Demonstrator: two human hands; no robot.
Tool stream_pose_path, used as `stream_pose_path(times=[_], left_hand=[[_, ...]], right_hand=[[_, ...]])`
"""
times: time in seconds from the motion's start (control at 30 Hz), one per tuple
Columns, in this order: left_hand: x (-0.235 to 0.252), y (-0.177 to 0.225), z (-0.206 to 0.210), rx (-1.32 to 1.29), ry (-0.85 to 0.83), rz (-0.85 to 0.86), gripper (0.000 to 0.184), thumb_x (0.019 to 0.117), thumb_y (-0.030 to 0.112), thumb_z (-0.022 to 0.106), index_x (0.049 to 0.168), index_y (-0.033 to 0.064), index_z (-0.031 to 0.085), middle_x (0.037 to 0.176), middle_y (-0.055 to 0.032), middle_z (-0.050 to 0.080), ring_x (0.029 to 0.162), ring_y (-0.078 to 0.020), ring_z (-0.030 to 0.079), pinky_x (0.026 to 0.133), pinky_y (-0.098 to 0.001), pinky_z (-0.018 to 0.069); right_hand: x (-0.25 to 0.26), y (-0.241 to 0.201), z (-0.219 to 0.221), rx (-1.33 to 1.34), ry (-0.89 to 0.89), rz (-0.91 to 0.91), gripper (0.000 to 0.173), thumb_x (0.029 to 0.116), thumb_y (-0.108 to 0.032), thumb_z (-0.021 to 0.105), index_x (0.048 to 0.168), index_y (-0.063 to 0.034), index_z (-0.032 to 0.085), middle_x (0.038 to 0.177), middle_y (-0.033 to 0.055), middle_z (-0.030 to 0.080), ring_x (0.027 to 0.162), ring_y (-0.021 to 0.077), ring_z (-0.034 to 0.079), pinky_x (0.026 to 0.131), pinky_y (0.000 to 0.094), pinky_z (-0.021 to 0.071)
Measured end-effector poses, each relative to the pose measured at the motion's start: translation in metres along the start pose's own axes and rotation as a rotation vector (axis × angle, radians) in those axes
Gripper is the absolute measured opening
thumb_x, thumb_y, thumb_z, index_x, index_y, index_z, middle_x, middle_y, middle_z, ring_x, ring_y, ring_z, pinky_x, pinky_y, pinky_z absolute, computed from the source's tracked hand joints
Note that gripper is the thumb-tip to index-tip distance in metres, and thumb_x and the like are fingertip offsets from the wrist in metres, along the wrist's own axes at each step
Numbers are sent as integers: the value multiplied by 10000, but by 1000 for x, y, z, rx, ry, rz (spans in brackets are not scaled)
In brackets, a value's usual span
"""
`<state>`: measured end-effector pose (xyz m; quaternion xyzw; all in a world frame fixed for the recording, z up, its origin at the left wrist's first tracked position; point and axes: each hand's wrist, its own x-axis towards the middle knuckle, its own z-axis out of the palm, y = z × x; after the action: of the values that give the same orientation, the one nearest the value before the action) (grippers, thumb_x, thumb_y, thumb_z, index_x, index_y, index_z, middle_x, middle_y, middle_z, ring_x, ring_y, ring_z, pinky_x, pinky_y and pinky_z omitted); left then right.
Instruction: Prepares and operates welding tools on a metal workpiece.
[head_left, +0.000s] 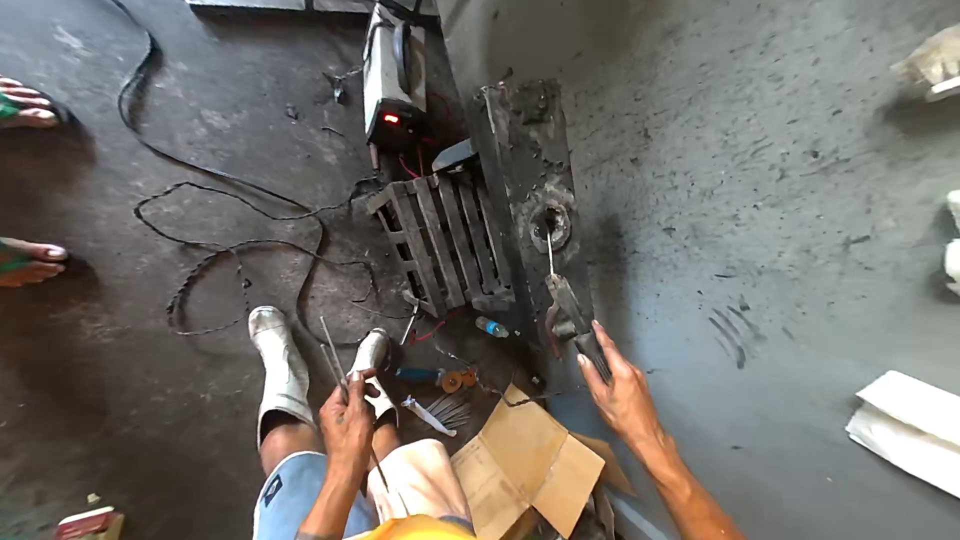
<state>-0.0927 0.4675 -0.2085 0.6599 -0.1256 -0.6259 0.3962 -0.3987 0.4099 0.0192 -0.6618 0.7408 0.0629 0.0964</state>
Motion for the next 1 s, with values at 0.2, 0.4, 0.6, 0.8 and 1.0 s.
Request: stream_pose_path(times=[0.2, 0.4, 0.6, 0.8, 1.0], left_hand=[[8, -1, -1, -32, 12, -11, 355, 1113, 210, 383, 1108, 16, 681, 723, 51, 631, 462, -9, 457, 426, -172, 389], [8, 10, -5, -40, -9, -20, 340, 1116, 191, 369, 1118, 18, 662, 714, 65, 621, 456, 2, 447, 421, -162, 384], [16, 15, -21, -35, 31, -45, 343, 1121, 189, 361, 1114, 12, 655, 703, 57, 619, 456, -6, 461, 412, -164, 387], [23, 23, -46, -36, 19, -56, 329, 1117, 168, 377, 1081, 13, 665, 696, 53, 632, 484, -15, 510, 430, -168, 414], [47, 43, -73, 94, -92, -24, 346, 1110, 200, 378, 1125, 7, 666, 690, 55, 619, 510, -35, 526, 476, -211, 456]], right_hand=[[-11, -19, 0, 17, 35, -51, 585, 1023, -320, 572, 1519, -23, 479, 1324, 142, 684, 1035, 226, 736, 880, 387, 604], [-2, -14, 4, 0, -16, 41, 587, 1037, -328, 566, 1526, -20, 466, 1339, 180, 667, 1096, 306, 717, 939, 467, 576], [-8, -21, 6, 28, 28, 28, 587, 1031, -297, 570, 1521, 7, 459, 1278, 205, 691, 1027, 296, 733, 893, 437, 586], [-12, -40, 11, 55, 21, 81, 595, 1025, -278, 583, 1525, 14, 449, 1282, 212, 687, 1039, 297, 731, 912, 424, 581], [-17, -62, 22, 104, 61, 129, 599, 1022, -289, 589, 1520, 15, 456, 1334, 203, 664, 1108, 287, 714, 951, 425, 574]])
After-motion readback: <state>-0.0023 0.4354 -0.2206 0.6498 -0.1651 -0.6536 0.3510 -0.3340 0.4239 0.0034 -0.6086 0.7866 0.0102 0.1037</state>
